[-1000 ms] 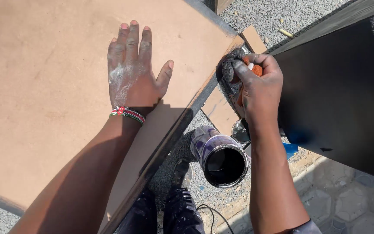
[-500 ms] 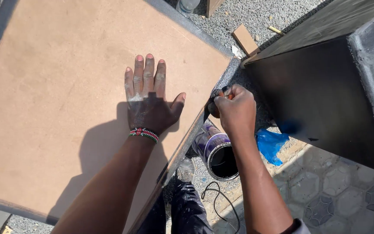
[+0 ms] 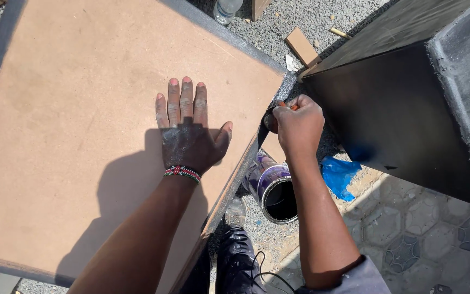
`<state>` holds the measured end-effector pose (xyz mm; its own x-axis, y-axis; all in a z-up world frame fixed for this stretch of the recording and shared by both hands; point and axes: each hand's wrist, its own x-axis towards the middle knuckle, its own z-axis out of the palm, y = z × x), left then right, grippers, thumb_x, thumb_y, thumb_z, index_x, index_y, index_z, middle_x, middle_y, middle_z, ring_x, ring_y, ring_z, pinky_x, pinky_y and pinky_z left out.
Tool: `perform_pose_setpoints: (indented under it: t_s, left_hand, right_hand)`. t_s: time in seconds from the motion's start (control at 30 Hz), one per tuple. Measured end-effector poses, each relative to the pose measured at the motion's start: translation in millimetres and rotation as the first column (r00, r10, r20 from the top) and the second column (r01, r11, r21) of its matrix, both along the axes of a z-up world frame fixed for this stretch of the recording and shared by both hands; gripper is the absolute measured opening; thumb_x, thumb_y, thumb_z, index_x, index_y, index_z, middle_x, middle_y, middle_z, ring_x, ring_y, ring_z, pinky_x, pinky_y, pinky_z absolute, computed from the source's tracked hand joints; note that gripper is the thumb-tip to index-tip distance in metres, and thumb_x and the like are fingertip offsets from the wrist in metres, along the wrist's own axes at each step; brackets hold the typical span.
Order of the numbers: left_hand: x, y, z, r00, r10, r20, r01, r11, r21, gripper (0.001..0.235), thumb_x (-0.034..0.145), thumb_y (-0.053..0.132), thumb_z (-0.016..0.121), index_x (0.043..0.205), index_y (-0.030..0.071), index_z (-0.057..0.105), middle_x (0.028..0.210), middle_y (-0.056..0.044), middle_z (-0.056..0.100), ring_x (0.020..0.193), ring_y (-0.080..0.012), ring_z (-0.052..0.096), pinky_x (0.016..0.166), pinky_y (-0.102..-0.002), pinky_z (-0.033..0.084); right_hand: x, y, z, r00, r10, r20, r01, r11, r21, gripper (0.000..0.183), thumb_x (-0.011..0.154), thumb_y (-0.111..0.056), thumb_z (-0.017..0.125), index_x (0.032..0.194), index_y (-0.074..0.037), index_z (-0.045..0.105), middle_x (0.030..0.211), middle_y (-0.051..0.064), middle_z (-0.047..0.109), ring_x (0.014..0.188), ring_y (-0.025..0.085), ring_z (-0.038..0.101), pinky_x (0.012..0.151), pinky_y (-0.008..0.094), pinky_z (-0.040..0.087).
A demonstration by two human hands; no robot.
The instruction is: The person paints the edges and surface of a wooden board with black paint using a sponge. They repeatedly dip the sponge into a paint can and apply the paint to the board, covering the edges and then the main surface area.
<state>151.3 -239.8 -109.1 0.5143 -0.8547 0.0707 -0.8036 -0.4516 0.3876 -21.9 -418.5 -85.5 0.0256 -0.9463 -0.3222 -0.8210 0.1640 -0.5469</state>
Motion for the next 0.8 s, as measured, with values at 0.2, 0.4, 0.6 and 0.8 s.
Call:
perform_pose_setpoints:
  t_s: [0.2,0.4,0.6,0.8]
  left_hand:
    - [3.7,0.4,-5.6,0.999,-0.009,0.053,0.014,0.995,-0.098,0.110,0.097,0.061,0.089,0.181,-0.002,0.053,0.188,-0.030,0.046,0.178,-0.0525,0.034,0.144,-0.076,0.025]
    - [3.0,1.2,-4.4,0.994,-0.032,0.103,0.041,0.996,-0.081,0.103,0.105,0.060,0.083,0.180,-0.001,0.048,0.188,-0.033,0.046,0.177,-0.0571,0.035,0.144,-0.078,0.026]
    - [3.1,-2.4,-5.7,0.994,-0.017,0.106,0.022,0.999,-0.049,0.105,0.098,0.060,0.086,0.178,-0.002,0.058,0.186,-0.030,0.048,0.176,-0.0527,0.033,0.143,-0.079,0.027]
    - [2.5,-3.7,-4.2,0.996,-0.014,0.091,0.011,0.999,0.043,0.103,0.108,0.067,0.070,0.183,-0.001,0.050,0.189,-0.030,0.045,0.179,-0.0512,0.026,0.146,-0.073,0.018]
  right_hand:
    - [22.9,-4.4,46.4,0.986,-0.099,0.131,0.077,0.983,0.168,0.021,0.077,-0.009,0.067,0.075,-0.018,0.049,0.086,0.005,0.084,0.063,0.011,0.065,0.047,0.037,0.038]
    - [-14.5,154.9,24.4,0.983,0.173,-0.059,-0.168,0.983,0.076,0.024,0.093,-0.024,0.075,0.080,-0.016,0.056,0.073,0.005,0.063,0.066,0.033,0.056,0.070,0.054,0.043]
    - [8.8,-41.6,-9.7,0.998,0.066,0.011,-0.065,0.995,-0.076,0.049,0.090,-0.017,0.084,0.076,-0.020,0.037,0.074,-0.003,0.038,0.074,0.017,0.033,0.060,0.048,0.023]
    - [-19.1,153.9,34.2,0.999,0.048,-0.023,-0.037,0.936,0.351,0.026,0.098,-0.031,0.082,0.083,-0.018,0.065,0.071,0.002,0.076,0.071,0.029,0.066,0.076,0.050,0.050]
